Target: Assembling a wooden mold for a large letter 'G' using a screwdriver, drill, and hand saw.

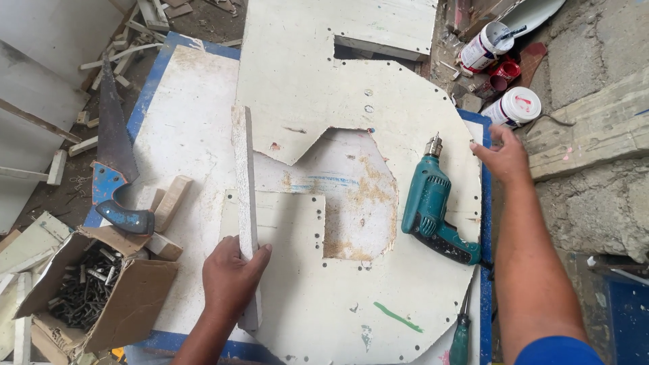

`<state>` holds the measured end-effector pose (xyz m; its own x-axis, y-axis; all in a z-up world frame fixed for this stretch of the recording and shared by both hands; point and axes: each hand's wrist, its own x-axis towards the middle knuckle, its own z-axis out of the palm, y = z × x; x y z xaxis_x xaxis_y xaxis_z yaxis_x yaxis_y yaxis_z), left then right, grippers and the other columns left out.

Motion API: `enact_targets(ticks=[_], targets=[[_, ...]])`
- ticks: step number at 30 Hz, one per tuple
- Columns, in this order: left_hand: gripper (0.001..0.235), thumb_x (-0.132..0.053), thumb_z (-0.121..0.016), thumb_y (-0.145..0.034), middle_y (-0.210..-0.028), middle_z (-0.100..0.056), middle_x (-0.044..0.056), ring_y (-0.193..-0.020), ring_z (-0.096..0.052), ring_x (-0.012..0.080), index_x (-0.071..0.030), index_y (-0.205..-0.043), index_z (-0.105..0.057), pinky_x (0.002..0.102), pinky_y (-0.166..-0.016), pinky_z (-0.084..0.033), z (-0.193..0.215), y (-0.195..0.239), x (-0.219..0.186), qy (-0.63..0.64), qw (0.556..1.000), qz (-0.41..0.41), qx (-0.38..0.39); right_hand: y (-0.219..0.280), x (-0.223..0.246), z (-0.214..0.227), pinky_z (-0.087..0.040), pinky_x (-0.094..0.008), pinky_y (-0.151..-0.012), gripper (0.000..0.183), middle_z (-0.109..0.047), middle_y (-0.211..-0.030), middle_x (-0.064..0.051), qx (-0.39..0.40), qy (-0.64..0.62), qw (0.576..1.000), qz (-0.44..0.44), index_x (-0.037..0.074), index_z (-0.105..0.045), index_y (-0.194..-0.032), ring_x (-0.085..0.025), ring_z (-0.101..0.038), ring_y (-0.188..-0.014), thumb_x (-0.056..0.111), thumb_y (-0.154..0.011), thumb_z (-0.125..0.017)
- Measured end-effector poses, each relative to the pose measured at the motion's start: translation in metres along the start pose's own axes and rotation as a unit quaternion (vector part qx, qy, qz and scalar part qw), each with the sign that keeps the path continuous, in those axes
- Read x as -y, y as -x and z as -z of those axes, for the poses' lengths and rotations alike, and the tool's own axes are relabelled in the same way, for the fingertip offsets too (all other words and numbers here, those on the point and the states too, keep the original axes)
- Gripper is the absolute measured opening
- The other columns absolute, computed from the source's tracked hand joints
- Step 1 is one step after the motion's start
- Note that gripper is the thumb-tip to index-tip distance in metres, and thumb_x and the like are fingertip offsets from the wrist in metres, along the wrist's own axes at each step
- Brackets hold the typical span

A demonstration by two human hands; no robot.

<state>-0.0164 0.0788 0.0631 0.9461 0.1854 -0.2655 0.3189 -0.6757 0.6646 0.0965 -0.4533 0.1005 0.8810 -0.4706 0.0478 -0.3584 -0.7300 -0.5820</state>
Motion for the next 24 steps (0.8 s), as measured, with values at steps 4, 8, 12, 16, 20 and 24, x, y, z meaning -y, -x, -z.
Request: enact_targets(ticks=[4,8,12,16,20,24], targets=[[0.057,-0.05,-0.07,-0.081,-0.062,-0.042,0.003,-0.06,-0.039,0.0207,-0.009,-0.065,-0.033,0.041,-0.057,-0.032,0.002,-0.001,-0.003,-0.005,1.0,0.024,0.019,-0.028,-0.016,0.007,-0.057,-0.047,-0.08,0.028,-0.071,-0.125,-0.015,0.096,0.188,0.974,-0.078,0.017,-0.076,-0.126,-0.034,-0.066,-0.104,0.02,-0.1,-0.064],[0.056,-0.05,-0.07,-0.081,-0.062,-0.044,0.004,-0.059,-0.042,0.0218,-0.009,-0.065,-0.035,0.042,-0.057,-0.034,0.001,-0.001,0.0,-0.015,1.0,0.015,0.017,-0.037,-0.013,0.005,-0.051,-0.048,-0.067,0.045,-0.076,-0.099,-0.021,0.141,0.234,0.96,-0.055,0.017,-0.076,-0.128,-0.036,-0.065,-0.074,0.018,-0.093,-0.048],[0.053,-0.05,-0.068,-0.081,-0.063,-0.048,0.004,-0.061,-0.048,0.023,-0.008,-0.066,-0.04,0.042,-0.059,-0.038,0.003,0.0,-0.005,-0.014,0.999,0.022,0.026,-0.05,-0.024,-0.008,-0.034,-0.064,-0.108,0.048,-0.054,-0.141,-0.022,0.099,0.349,0.932,-0.006,0.025,-0.076,-0.124,-0.048,-0.043,-0.133,0.047,-0.084,-0.062],[0.049,-0.051,-0.068,-0.08,-0.066,-0.052,0.006,-0.064,-0.054,0.0269,-0.009,-0.067,-0.048,0.045,-0.062,-0.04,0.0,-0.002,0.0,-0.021,1.0,0.003,0.019,-0.078,-0.033,-0.026,-0.054,-0.05,-0.088,0.036,-0.076,-0.112,-0.02,0.143,0.426,0.893,0.018,0.015,-0.075,-0.106,-0.044,-0.069,-0.108,0.044,-0.095,-0.057],[0.046,-0.053,-0.065,-0.082,-0.069,-0.055,0.005,-0.065,-0.055,0.026,-0.011,-0.069,-0.052,0.045,-0.061,-0.04,0.001,-0.003,-0.002,-0.026,0.999,0.005,0.03,-0.086,0.01,-0.027,-0.053,-0.049,-0.103,0.056,-0.067,-0.141,-0.027,0.238,0.465,0.849,-0.088,0.001,-0.071,-0.135,-0.046,-0.065,-0.126,0.026,-0.086,-0.057],[0.049,-0.05,-0.065,-0.085,-0.067,-0.048,0.002,-0.063,-0.046,0.0208,-0.012,-0.066,-0.04,0.041,-0.059,-0.036,0.006,0.0,-0.008,-0.016,0.999,0.018,0.036,-0.091,0.015,-0.023,-0.057,-0.047,-0.081,0.044,-0.084,-0.102,-0.017,0.256,0.425,0.853,-0.165,0.008,-0.079,-0.118,-0.039,-0.071,-0.098,0.027,-0.09,-0.05]])
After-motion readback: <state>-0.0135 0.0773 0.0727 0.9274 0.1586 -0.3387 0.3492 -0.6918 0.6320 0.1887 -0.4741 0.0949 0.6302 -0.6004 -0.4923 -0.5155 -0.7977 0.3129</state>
